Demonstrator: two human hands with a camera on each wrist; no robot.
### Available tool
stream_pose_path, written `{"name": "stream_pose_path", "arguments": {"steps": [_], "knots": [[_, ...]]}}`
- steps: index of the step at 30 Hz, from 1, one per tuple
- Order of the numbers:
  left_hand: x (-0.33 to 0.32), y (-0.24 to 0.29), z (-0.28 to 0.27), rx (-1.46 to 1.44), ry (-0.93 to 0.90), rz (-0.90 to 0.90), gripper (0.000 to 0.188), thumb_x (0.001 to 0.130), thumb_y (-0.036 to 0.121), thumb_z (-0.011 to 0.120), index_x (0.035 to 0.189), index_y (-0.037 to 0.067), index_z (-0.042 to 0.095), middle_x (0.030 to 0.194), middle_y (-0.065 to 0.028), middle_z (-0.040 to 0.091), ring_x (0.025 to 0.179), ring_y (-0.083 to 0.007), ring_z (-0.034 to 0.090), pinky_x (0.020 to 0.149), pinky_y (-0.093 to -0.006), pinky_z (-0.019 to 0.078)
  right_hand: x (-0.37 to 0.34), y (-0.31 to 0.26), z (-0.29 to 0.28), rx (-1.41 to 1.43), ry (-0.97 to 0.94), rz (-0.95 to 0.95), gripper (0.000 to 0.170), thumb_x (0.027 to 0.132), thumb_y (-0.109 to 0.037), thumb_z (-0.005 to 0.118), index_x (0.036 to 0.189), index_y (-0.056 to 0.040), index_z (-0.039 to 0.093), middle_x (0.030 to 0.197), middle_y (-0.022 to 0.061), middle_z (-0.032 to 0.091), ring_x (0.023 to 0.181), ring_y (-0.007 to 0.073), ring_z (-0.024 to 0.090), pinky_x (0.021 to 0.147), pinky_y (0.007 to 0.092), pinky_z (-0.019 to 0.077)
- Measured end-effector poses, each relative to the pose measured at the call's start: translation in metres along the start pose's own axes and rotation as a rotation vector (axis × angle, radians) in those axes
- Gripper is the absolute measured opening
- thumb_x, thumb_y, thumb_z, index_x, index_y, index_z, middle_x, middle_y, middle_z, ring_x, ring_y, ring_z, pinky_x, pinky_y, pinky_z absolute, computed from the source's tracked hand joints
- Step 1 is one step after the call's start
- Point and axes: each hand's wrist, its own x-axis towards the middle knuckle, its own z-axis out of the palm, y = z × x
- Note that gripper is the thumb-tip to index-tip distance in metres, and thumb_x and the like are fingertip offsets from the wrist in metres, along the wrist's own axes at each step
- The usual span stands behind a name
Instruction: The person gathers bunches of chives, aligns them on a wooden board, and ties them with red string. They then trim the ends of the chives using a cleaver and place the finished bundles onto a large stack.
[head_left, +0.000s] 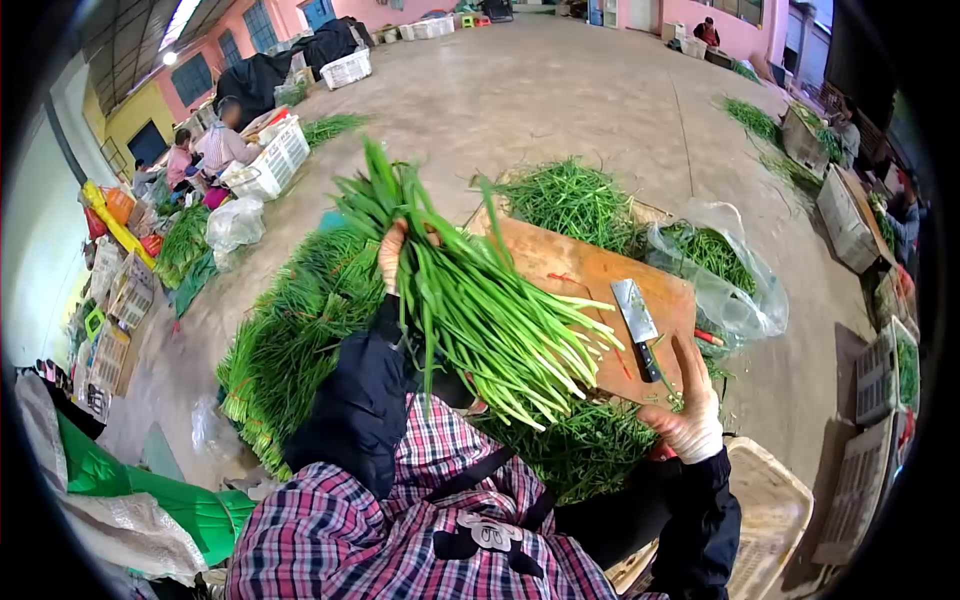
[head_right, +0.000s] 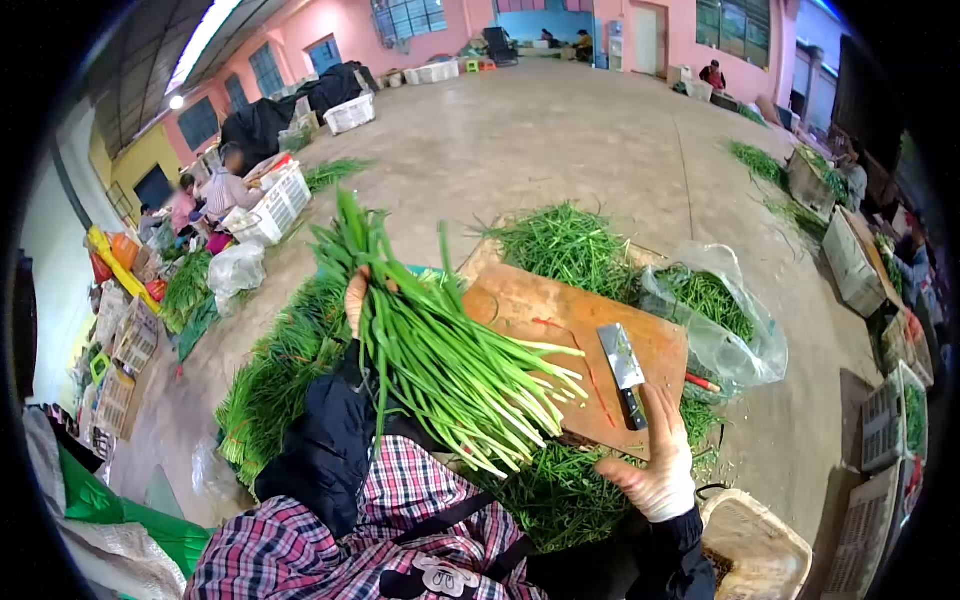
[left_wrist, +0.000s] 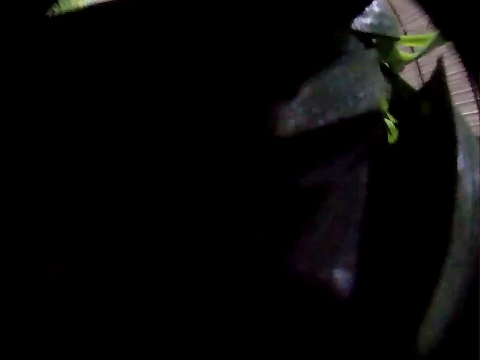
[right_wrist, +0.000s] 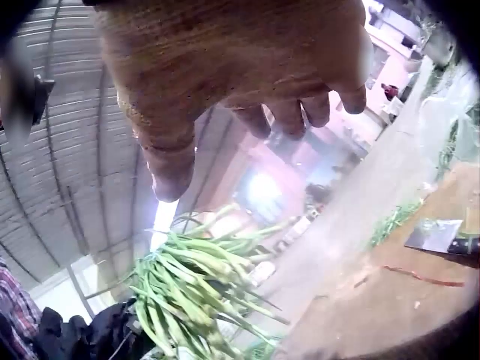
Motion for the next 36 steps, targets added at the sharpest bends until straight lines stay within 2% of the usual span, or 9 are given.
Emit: {"name": "stream_pose_path", "arguments": {"steps": [4, 8, 14, 16, 21, 22, 24, 26, 36], "knots": [[0.006, -0.024, 0.045, 0.049, -0.07, -0.05, 0.024, 0.085, 0.02, 0.062, 0.094, -0.003, 0.062, 0.088, -0.0161, 0.065, 0.071, -0.029, 0.066, 0.062, -0.0387, 0.0584, 0.042, -0.04, 0.016, -0.099, -0.084, -0.065, 0.102, 0.055, -0.044, 0.082, 0.136, -0.003, 0.036, 0.133, 0.0224, 0.043, 0.127, 0.0383, 0.037, 0.104, 0.0446, 0.0323], [0.005, -0.037, 0.087, -0.005, -0.143, -0.224, 0.02, 0.089, 0.02, 0.057, 0.088, 0.001, 0.063, 0.086, -0.0119, 0.066, 0.069, -0.0221, 0.064, 0.06, -0.0356, 0.0572, 0.052, -0.032, 0.042, 0.444, -0.015, -0.017, 0.072, 0.066, -0.034, 0.079, 0.124, -0.0027, 0.051, 0.129, 0.0183, 0.05, 0.127, 0.033, 0.04, 0.103, 0.0408, 0.0331], [0.015, -0.045, 0.077, -0.039, -0.259, -0.242, 0.026, 0.086, 0.025, 0.059, 0.091, 0.0, 0.063, 0.097, -0.0193, 0.065, 0.077, -0.027, 0.066, 0.067, -0.0375, 0.0579, 0.009, -0.068, 0.005, 0.655, 0.091, 0.375, 0.015, 0.081, -0.005, 0.062, 0.093, 0.0032, 0.065, 0.076, 0.006, 0.063, 0.069, 0.0107, 0.056, 0.064, 0.0244, 0.046], [0.022, -0.043, 0.037, 0.206, -0.323, -0.096, 0.029, 0.087, 0.028, 0.059, 0.094, 0.0, 0.062, 0.1, -0.0177, 0.063, 0.08, -0.0269, 0.065, 0.068, -0.0364, 0.0577, -0.008, -0.057, 0.009, 0.586, 0.057, 0.287, 0.013, 0.082, -0.006, 0.062, 0.091, 0.0029, 0.065, 0.077, 0.0057, 0.063, 0.067, 0.0103, 0.056, 0.062, 0.0235, 0.0455], [0.032, -0.04, 0.012, -0.034, -0.198, -0.396, 0.029, 0.082, 0.031, 0.062, 0.089, 0.003, 0.06, 0.093, -0.0129, 0.058, 0.091, -0.0331, 0.057, 0.077, -0.0497, 0.0484, -0.017, -0.05, 0.022, -0.024, 0.03, 0.228, 0.027, 0.079, -0.021, 0.067, 0.104, -0.011, 0.063, 0.066, 0.0116, 0.063, 0.056, 0.0253, 0.062, 0.055, 0.0319, 0.0494], [0.029, -0.041, 0.008, 0.125, -0.02, -0.205, 0.03, 0.082, 0.032, 0.063, 0.092, 0.004, 0.06, 0.095, -0.0132, 0.058, 0.092, -0.0333, 0.057, 0.078, -0.0487, 0.0488, -0.013, -0.057, 0.022, -0.148, -0.03, 0.24, 0.028, 0.079, -0.025, 0.068, 0.102, -0.0107, 0.062, 0.067, 0.0127, 0.064, 0.061, 0.0269, 0.064, 0.056, 0.0341, 0.0499], [0.031, -0.038, 0.006, -0.079, -0.277, -0.385, 0.031, 0.084, 0.032, 0.061, 0.1, 0.005, 0.061, 0.101, -0.013, 0.058, 0.099, -0.0324, 0.057, 0.081, -0.0491, 0.0489, -0.013, -0.048, 0.041, -0.208, -0.012, 0.201, 0.026, 0.078, -0.026, 0.069, 0.097, -0.0107, 0.062, 0.067, 0.0128, 0.063, 0.063, 0.0283, 0.064, 0.055, 0.0362, 0.0497], [0.015, -0.039, 0.03, 0.072, -0.409, -0.194, 0.038, 0.086, 0.038, 0.059, 0.106, 0.005, 0.06, 0.103, -0.012, 0.058, 0.1, -0.03, 0.059, 0.082, -0.0483, 0.0499, -0.015, -0.046, 0.053, -0.123, 0.025, 0.098, 0.021, 0.076, -0.025, 0.07, 0.089, -0.0107, 0.061, 0.065, 0.0124, 0.062, 0.062, 0.0312, 0.062, 0.055, 0.0389, 0.0492], [0.002, -0.031, 0.016, -0.189, -0.213, -0.187, 0.04, 0.087, 0.039, 0.053, 0.107, 0.006, 0.065, 0.111, -0.0139, 0.064, 0.108, -0.0327, 0.057, 0.095, -0.0503, 0.0412, -0.009, -0.05, 0.093, -0.058, -0.007, 0.077, 0.019, 0.078, -0.026, 0.066, 0.089, -0.0118, 0.061, 0.062, 0.0128, 0.06, 0.06, 0.0308, 0.061, 0.054, 0.0399, 0.0481]]}}
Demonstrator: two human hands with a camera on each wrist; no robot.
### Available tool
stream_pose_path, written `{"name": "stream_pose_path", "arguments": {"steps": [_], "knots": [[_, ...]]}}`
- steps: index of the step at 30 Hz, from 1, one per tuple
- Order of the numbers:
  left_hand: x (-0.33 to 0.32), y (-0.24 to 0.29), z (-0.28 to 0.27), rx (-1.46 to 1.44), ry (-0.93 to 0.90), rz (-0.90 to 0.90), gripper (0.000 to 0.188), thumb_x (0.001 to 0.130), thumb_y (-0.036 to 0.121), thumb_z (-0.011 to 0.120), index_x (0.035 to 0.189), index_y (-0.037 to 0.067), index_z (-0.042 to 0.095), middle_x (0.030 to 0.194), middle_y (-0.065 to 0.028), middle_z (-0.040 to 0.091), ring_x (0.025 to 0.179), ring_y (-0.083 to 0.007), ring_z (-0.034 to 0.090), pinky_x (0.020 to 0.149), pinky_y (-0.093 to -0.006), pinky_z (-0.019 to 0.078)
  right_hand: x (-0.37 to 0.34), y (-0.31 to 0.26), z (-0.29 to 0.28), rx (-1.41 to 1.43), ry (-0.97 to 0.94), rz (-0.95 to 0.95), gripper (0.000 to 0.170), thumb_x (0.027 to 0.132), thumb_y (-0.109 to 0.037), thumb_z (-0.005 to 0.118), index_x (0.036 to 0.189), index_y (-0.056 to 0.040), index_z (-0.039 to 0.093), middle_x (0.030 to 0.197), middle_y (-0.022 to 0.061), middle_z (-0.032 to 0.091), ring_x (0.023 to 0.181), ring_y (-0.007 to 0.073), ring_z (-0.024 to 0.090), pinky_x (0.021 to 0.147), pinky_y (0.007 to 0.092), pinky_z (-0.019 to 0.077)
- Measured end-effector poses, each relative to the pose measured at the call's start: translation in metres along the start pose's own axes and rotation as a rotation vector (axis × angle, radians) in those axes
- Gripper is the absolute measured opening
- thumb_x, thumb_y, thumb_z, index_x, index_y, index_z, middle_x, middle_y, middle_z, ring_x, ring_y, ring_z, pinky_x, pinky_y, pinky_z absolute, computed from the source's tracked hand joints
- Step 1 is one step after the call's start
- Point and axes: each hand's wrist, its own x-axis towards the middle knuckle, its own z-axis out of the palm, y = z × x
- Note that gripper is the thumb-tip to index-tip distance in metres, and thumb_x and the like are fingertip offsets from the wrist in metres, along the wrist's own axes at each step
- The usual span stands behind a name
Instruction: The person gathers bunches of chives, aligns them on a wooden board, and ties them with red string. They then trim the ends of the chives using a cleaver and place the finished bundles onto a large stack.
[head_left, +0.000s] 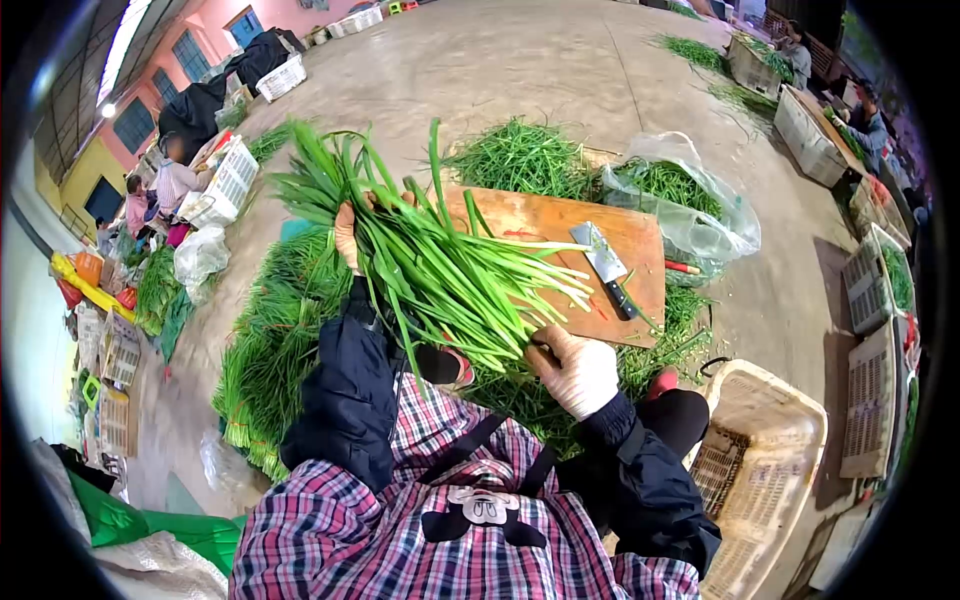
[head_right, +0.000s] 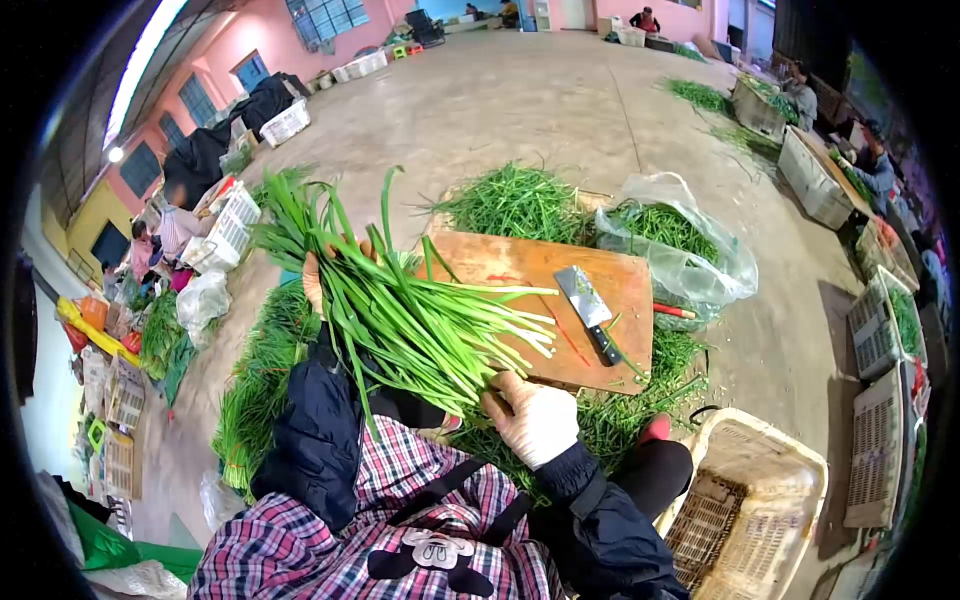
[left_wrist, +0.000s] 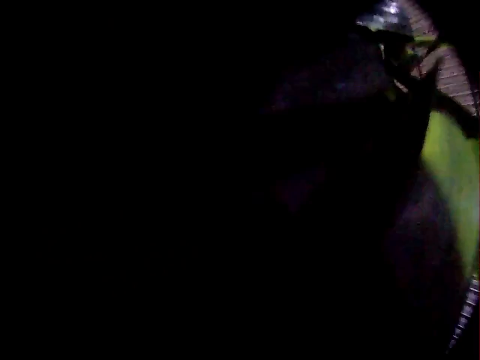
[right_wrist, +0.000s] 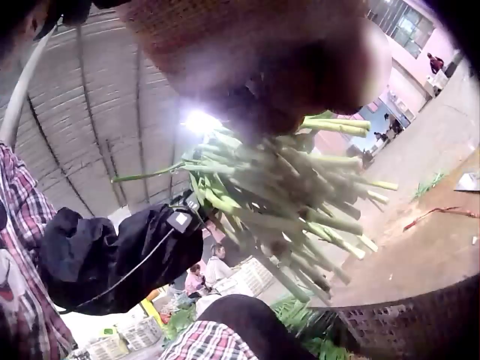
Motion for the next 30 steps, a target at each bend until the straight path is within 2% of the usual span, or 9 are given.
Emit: {"name": "stream_pose_path", "arguments": {"steps": [4, 5, 7, 13, 15, 19, 24, 26, 30], "knots": [[-0.009, 0.031, -0.055, 0.022, 0.035, -0.068, 0.036, 0.086, 0.039, 0.057, 0.104, 0.009, 0.067, 0.119, -0.0108, 0.06, 0.116, -0.03, 0.05, 0.1, -0.0508, 0.036, 0.002, -0.002, 0.002, 0.098, 0.002, 0.059, 0.016, 0.083, -0.026, 0.062, 0.085, -0.01, 0.063, 0.062, 0.0152, 0.059, 0.059, 0.0322, 0.061, 0.054, 0.0391, 0.0474], [-0.009, 0.022, -0.032, 0.029, 0.073, 0.041, 0.034, 0.089, 0.031, 0.056, 0.093, -0.002, 0.065, 0.096, -0.0153, 0.066, 0.098, -0.0312, 0.062, 0.092, -0.0508, 0.0475, 0.003, -0.004, 0.001, 0.128, 0.004, 0.093, 0.017, 0.083, -0.026, 0.062, 0.086, -0.0096, 0.063, 0.063, 0.0155, 0.059, 0.059, 0.0324, 0.06, 0.054, 0.0389, 0.0473], [-0.005, 0.015, -0.024, 0.039, -0.182, 0.075, 0.034, 0.089, 0.031, 0.056, 0.098, -0.001, 0.06, 0.105, -0.0163, 0.062, 0.104, -0.0311, 0.058, 0.092, -0.0476, 0.047, 0.004, -0.003, 0.001, 0.16, 0.001, 0.143, 0.016, 0.084, -0.024, 0.061, 0.086, -0.0081, 0.063, 0.065, 0.016, 0.06, 0.059, 0.0323, 0.06, 0.054, 0.037, 0.0472], [-0.008, 0.017, -0.034, 0.017, -0.252, 0.026, 0.037, 0.091, 0.037, 0.052, 0.105, 0.003, 0.057, 0.116, -0.0133, 0.053, 0.097, -0.0266, 0.058, 0.084, -0.0478, 0.0485, 0.007, 0.001, -0.004, 0.212, 0.105, 0.24, 0.012, 0.083, -0.02, 0.063, 0.089, -0.0095, 0.064, 0.065, 0.0143, 0.061, 0.059, 0.0303, 0.062, 0.055, 0.0337, 0.0486], [-0.011, -0.003, 0.013, 0.07, 0.345, 0.265, 0.024, 0.091, 0.032, 0.05, 0.084, 0.009, 0.048, 0.088, -0.0052, 0.044, 0.076, -0.0195, 0.048, 0.069, -0.0402, 0.0435, 0.009, 0.008, 0.0, 0.125, 0.173, 0.155, 0.016, 0.082, -0.022, 0.064, 0.094, -0.0116, 0.065, 0.067, 0.0137, 0.063, 0.061, 0.0299, 0.063, 0.057, 0.0341, 0.0501], [-0.019, -0.002, -0.027, 0.212, 0.213, 0.288, 0.026, 0.089, 0.029, 0.052, 0.072, 0.014, 0.041, 0.073, 0.0006, 0.038, 0.065, -0.013, 0.043, 0.058, -0.0317, 0.0396, 0.017, 0.012, 0.007, -0.015, 0.086, 0.083, 0.024, 0.079, -0.025, 0.065, 0.098, -0.0108, 0.067, 0.073, 0.0148, 0.064, 0.067, 0.0296, 0.064, 0.061, 0.0342, 0.0508], [-0.011, -0.006, 0.011, 0.121, -0.038, 0.091, 0.031, 0.087, 0.03, 0.057, 0.07, 0.015, 0.037, 0.073, 0.003, 0.036, 0.064, -0.0099, 0.041, 0.055, -0.0308, 0.0379, 0.029, 0.015, 0.022, 0.772, -0.034, 0.457, 0.025, 0.08, -0.018, 0.066, 0.097, -0.0001, 0.064, 0.077, 0.0082, 0.065, 0.059, 0.0131, 0.057, 0.054, 0.0268, 0.0461], [-0.017, -0.012, 0.021, -0.039, 0.018, 0.053, 0.02, 0.087, 0.034, 0.059, 0.089, 0.015, 0.059, 0.087, 0.0035, 0.053, 0.077, -0.0092, 0.053, 0.071, -0.0316, 0.0444, 0.029, 0.011, 0.02, 0.984, -0.026, 0.546, 0.024, 0.081, -0.017, 0.066, 0.097, 0.0001, 0.064, 0.077, 0.0045, 0.063, 0.057, 0.0087, 0.053, 0.051, 0.0245, 0.0431], [-0.012, 0.009, -0.009, 0.055, -0.144, -0.029, 0.026, 0.089, 0.039, 0.054, 0.098, 0.016, 0.059, 0.092, 0.004, 0.055, 0.081, -0.0083, 0.054, 0.073, -0.0308, 0.0441, 0.023, 0.01, 0.008, 1.106, -0.138, 0.545, 0.018, 0.083, -0.017, 0.065, 0.093, -0.0029, 0.061, 0.071, 0.0012, 0.059, 0.054, 0.0079, 0.051, 0.047, 0.0219, 0.0405]]}}
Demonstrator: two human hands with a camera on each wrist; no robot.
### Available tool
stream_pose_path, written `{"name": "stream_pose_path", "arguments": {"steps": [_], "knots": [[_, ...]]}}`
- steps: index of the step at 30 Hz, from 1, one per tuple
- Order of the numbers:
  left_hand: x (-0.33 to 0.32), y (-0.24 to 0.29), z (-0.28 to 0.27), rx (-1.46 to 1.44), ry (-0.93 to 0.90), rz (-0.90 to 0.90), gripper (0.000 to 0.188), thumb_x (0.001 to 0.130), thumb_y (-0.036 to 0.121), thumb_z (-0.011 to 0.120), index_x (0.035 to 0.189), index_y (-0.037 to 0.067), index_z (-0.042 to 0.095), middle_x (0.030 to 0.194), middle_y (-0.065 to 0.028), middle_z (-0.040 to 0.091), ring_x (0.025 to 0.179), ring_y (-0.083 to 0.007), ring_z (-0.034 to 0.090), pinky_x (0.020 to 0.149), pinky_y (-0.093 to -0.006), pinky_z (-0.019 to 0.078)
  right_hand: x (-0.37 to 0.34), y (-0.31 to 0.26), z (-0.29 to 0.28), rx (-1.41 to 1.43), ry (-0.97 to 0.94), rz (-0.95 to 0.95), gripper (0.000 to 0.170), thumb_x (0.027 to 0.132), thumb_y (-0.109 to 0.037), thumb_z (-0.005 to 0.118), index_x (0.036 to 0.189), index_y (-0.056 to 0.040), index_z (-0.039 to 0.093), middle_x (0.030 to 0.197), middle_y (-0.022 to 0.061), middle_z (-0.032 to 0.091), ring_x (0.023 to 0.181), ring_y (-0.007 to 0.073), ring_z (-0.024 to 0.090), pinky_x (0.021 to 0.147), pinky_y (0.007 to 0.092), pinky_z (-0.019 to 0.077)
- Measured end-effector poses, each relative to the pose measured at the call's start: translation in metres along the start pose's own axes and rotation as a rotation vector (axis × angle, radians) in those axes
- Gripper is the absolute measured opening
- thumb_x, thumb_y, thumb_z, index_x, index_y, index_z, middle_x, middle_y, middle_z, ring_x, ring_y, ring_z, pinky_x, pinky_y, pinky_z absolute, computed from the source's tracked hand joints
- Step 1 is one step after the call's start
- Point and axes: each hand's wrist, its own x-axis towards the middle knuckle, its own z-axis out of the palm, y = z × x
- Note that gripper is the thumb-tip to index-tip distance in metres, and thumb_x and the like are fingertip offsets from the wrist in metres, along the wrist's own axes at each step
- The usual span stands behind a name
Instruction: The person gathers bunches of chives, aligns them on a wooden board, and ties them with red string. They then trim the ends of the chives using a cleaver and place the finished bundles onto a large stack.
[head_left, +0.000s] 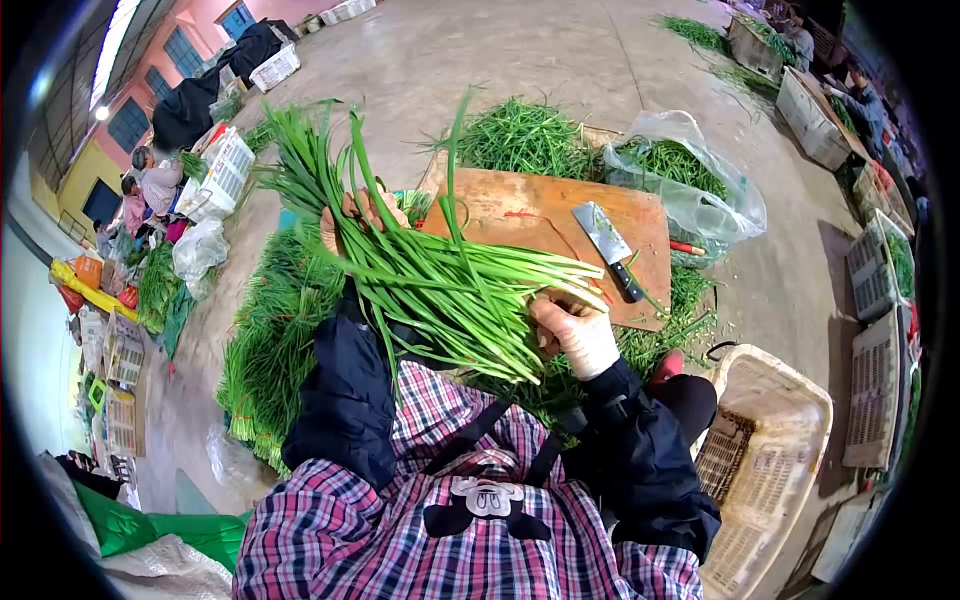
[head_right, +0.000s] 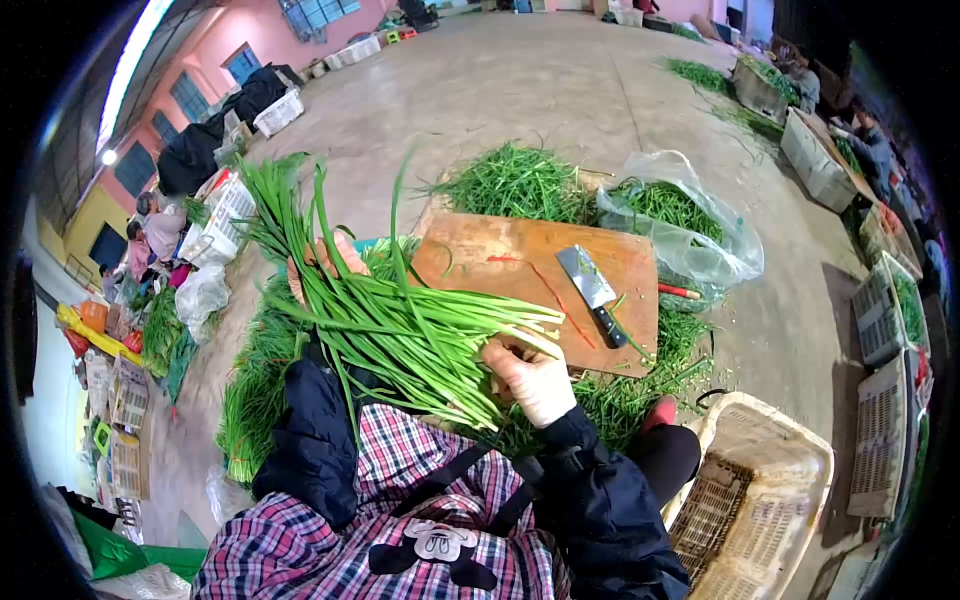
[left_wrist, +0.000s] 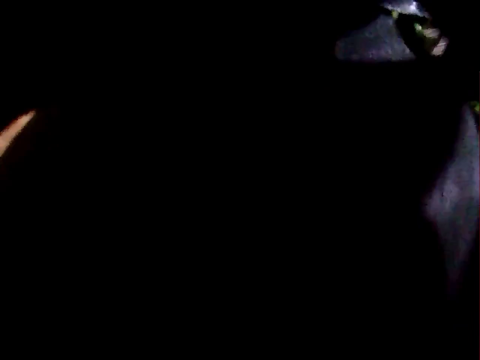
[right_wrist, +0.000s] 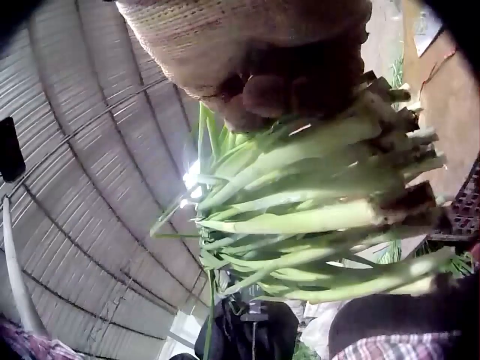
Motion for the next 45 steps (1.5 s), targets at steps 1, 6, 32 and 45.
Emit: {"name": "stream_pose_path", "arguments": {"steps": [1, 6, 32, 45], "knots": [[-0.003, 0.004, -0.004, 0.002, 0.04, 0.005, 0.026, 0.089, 0.041, 0.054, 0.095, 0.015, 0.057, 0.091, 0.0047, 0.055, 0.08, -0.0078, 0.053, 0.072, -0.0302, 0.0437, -0.003, 0.0, 0.0, 0.062, 0.001, -0.029, 0.015, 0.082, -0.017, 0.065, 0.089, -0.0041, 0.06, 0.068, 0.0013, 0.058, 0.054, 0.0082, 0.052, 0.048, 0.0223, 0.0421], [0.008, -0.003, 0.028, -0.253, -0.089, 0.184, 0.028, 0.09, 0.037, 0.053, 0.076, 0.015, 0.041, 0.073, 0.0026, 0.036, 0.063, -0.0115, 0.036, 0.059, -0.0325, 0.0334, -0.025, -0.002, -0.049, -0.077, -0.174, 0.081, 0.014, 0.084, -0.015, 0.064, 0.086, -0.0021, 0.058, 0.067, 0.0036, 0.059, 0.056, 0.0105, 0.054, 0.053, 0.0231, 0.0444], [0.012, 0.006, 0.056, -0.214, -0.145, 0.125, 0.044, 0.072, 0.008, 0.061, 0.048, 0.019, 0.027, 0.043, 0.0068, 0.024, 0.038, -0.0048, 0.027, 0.04, -0.026, 0.0202, -0.014, 0.039, 0.031, 0.5, 0.026, 0.288, 0.033, 0.09, -0.019, 0.054, 0.119, -0.0028, 0.054, 0.056, 0.0065, 0.057, 0.037, 0.0147, 0.046, 0.036, 0.025, 0.0364], [-0.041, 0.044, -0.063, -0.048, -0.053, -0.032, 0.02, 0.089, 0.027, 0.052, 0.09, 0.008, 0.051, 0.075, -0.0012, 0.046, 0.07, -0.0149, 0.047, 0.075, -0.0375, 0.0409, 0.001, 0.05, 0.038, 0.736, -0.093, 0.248, 0.013, 0.087, -0.025, 0.063, 0.088, -0.0141, 0.055, 0.056, 0.001, 0.056, 0.038, 0.0125, 0.045, 0.034, 0.0255, 0.0309]]}}
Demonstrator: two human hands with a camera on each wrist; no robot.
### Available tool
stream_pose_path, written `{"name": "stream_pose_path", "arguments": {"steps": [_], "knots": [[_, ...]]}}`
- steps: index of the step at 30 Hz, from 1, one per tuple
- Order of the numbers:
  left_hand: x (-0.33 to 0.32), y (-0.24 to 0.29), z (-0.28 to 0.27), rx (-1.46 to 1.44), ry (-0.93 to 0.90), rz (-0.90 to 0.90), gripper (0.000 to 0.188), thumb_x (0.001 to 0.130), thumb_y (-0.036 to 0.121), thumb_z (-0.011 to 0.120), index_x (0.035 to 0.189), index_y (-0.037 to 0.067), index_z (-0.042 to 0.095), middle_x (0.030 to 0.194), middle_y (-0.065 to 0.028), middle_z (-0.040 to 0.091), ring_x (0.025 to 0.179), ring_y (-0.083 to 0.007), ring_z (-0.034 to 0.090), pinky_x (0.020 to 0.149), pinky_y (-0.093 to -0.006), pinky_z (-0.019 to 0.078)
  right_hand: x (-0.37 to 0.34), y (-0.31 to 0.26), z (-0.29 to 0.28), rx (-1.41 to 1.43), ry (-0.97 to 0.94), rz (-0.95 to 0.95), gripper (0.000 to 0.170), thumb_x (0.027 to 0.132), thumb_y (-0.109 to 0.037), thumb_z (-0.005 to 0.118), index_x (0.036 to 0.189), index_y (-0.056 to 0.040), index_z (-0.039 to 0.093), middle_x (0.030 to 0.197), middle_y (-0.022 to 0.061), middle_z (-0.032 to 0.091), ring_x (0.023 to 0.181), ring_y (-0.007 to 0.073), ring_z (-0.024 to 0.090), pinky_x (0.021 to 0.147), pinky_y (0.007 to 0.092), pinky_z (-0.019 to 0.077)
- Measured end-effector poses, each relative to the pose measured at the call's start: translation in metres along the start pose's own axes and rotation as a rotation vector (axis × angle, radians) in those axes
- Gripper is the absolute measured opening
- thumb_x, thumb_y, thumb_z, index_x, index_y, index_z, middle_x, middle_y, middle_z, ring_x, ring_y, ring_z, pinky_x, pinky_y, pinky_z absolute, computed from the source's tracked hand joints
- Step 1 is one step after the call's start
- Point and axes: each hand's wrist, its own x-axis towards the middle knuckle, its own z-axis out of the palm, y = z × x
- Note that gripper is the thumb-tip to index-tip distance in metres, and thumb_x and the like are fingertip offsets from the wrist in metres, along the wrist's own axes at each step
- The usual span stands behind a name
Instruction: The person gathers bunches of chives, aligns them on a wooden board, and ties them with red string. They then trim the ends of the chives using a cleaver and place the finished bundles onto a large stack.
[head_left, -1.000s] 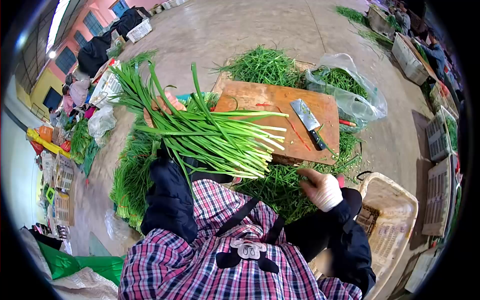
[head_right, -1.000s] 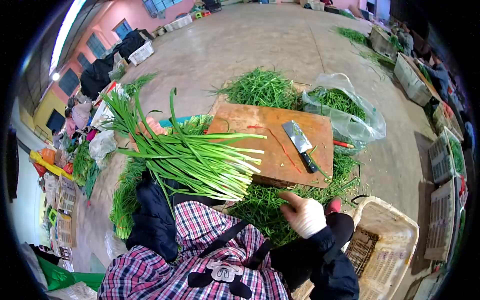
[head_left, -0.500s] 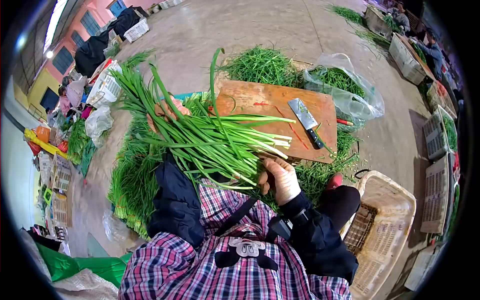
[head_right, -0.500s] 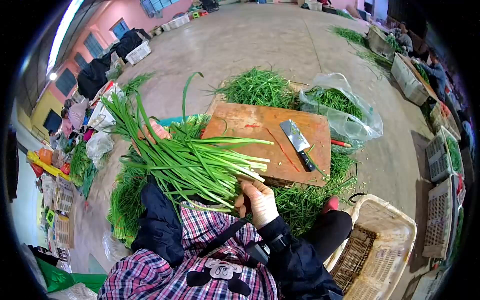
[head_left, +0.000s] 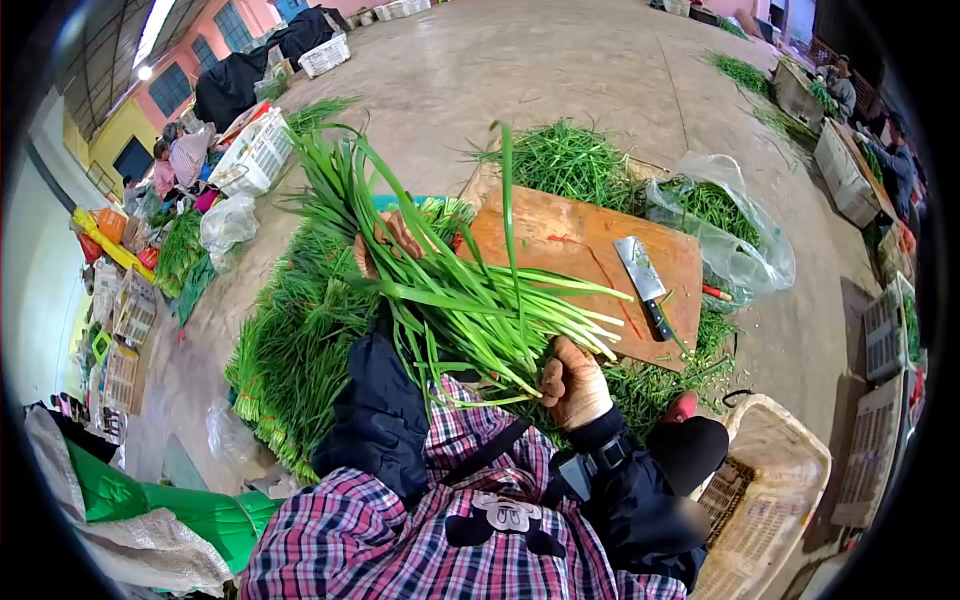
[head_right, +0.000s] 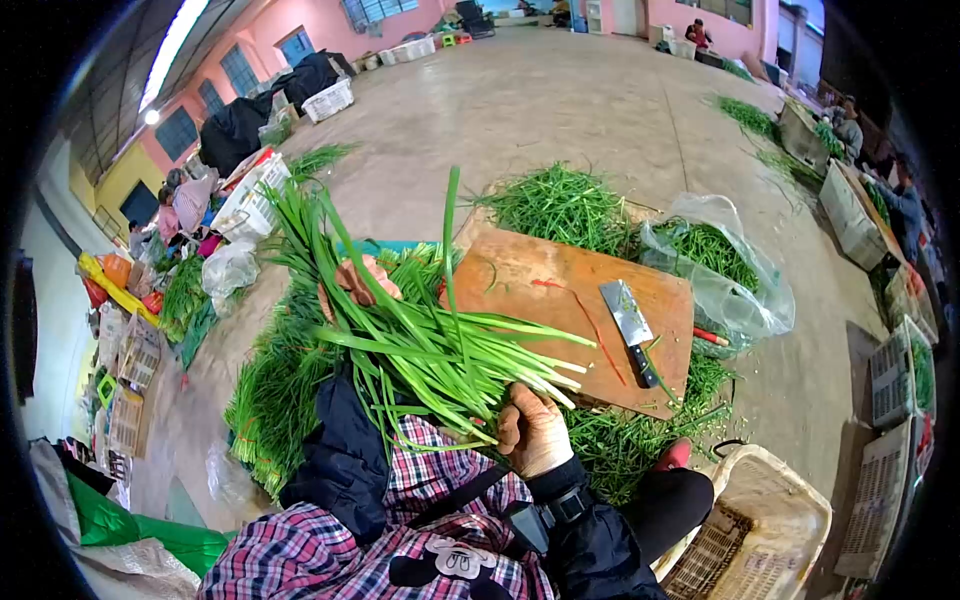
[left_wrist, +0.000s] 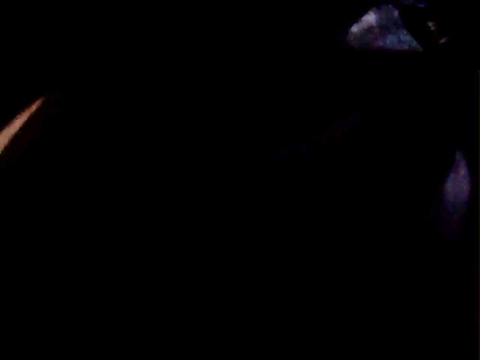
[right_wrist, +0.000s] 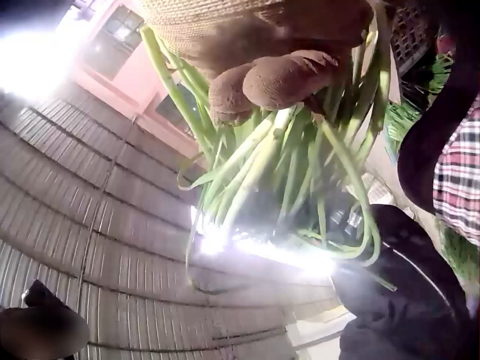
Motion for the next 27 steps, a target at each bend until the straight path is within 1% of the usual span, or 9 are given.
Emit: {"name": "stream_pose_path", "arguments": {"steps": [3, 5, 13, 15, 17, 19, 21, 25, 27], "knots": [[0.018, -0.031, 0.04, 0.077, -0.074, 0.235, 0.036, 0.093, 0.036, 0.047, 0.1, 0.002, 0.057, 0.092, -0.0104, 0.057, 0.102, -0.0268, 0.056, 0.085, -0.0479, 0.0472, -0.004, -0.001, 0.0, -0.105, 0.003, -0.024, 0.017, 0.086, -0.027, 0.063, 0.089, -0.0119, 0.055, 0.055, 0.0027, 0.054, 0.04, 0.0133, 0.044, 0.037, 0.0265, 0.0315], [0.021, -0.024, 0.048, 0.065, -0.076, 0.18, 0.04, 0.091, 0.043, 0.05, 0.095, 0.004, 0.056, 0.097, -0.0118, 0.056, 0.092, -0.0254, 0.053, 0.077, -0.0437, 0.0475, -0.015, -0.01, 0.002, -0.147, -0.014, 0.012, 0.018, 0.086, -0.027, 0.062, 0.09, -0.0113, 0.055, 0.055, 0.0038, 0.054, 0.042, 0.0139, 0.045, 0.038, 0.026, 0.0323], [0.018, 0.011, 0.022, -0.045, -0.033, 0.044, 0.049, 0.088, 0.041, 0.055, 0.118, 0.003, 0.059, 0.131, -0.0202, 0.049, 0.116, -0.0315, 0.05, 0.1, -0.0488, 0.0379, -0.055, -0.062, -0.061, -0.689, 0.01, 0.208, 0.016, 0.084, -0.015, 0.065, 0.086, 0.0004, 0.061, 0.067, 0.0087, 0.063, 0.054, 0.0159, 0.058, 0.051, 0.0273, 0.0476], [0.036, -0.005, 0.068, 0.107, 0.23, 0.171, 0.032, 0.083, 0.032, 0.064, 0.069, 0.012, 0.044, 0.076, 0.0022, 0.041, 0.071, -0.0189, 0.052, 0.063, -0.0407, 0.0437, -0.065, -0.078, -0.067, -1.03, 0.135, 0.327, 0.014, 0.083, -0.015, 0.065, 0.085, -0.0015, 0.063, 0.067, 0.0082, 0.064, 0.057, 0.0145, 0.06, 0.053, 0.0277, 0.0486], [0.041, -0.001, 0.068, 0.234, 0.001, 0.159, 0.034, 0.083, 0.037, 0.063, 0.072, 0.013, 0.042, 0.076, 0.0021, 0.041, 0.068, -0.0171, 0.048, 0.061, -0.0381, 0.0404, -0.074, -0.098, -0.077, -2.2, -0.048, 0.151, 0.035, 0.075, -0.025, 0.071, 0.104, -0.0068, 0.062, 0.077, 0.0138, 0.067, 0.075, 0.026, 0.066, 0.067, 0.0371, 0.0516], [0.035, -0.009, 0.071, 0.208, 0.245, 0.22, 0.035, 0.086, 0.043, 0.058, 0.078, 0.011, 0.044, 0.076, -0.0001, 0.042, 0.069, -0.0178, 0.046, 0.062, -0.0376, 0.0403, -0.075, -0.109, -0.08, -2.537, 0.152, 0.425, 0.06, 0.072, -0.03, 0.073, 0.122, -0.0074, 0.051, 0.09, 0.0182, 0.067, 0.089, 0.0326, 0.064, 0.081, 0.0418, 0.0484], [0.037, -0.015, 0.073, 0.188, 0.248, 0.26, 0.039, 0.09, 0.047, 0.05, 0.084, 0.008, 0.049, 0.078, -0.0038, 0.047, 0.072, -0.0203, 0.049, 0.065, -0.0383, 0.043, -0.083, -0.118, -0.056, -2.243, 0.216, 0.088, 0.073, 0.07, -0.035, 0.074, 0.129, -0.0077, 0.044, 0.101, 0.0198, 0.063, 0.097, 0.0342, 0.06, 0.088, 0.0438, 0.0446], [0.046, -0.012, 0.05, 0.27, -0.232, 0.17, 0.054, 0.093, 0.042, 0.041, 0.13, 0.002, 0.046, 0.124, -0.0205, 0.05, 0.098, -0.0317, 0.057, 0.086, -0.0489, 0.0461, -0.069, -0.113, -0.012, -1.984, 0.104, -0.691, 0.09, 0.062, -0.044, 0.078, 0.134, -0.0046, 0.039, 0.122, 0.0217, 0.053, 0.111, 0.0369, 0.052, 0.098, 0.0455, 0.0376], [0.048, -0.021, 0.05, 0.291, -0.182, 0.129, 0.055, 0.092, 0.042, 0.043, 0.129, 0.003, 0.047, 0.126, -0.0189, 0.05, 0.101, -0.0313, 0.057, 0.088, -0.0491, 0.0451, -0.051, -0.109, 0.006, -2.077, 0.09, -0.81, 0.099, 0.056, -0.048, 0.079, 0.134, -0.0022, 0.038, 0.129, 0.0206, 0.047, 0.12, 0.0384, 0.044, 0.101, 0.0435, 0.0353]]}}
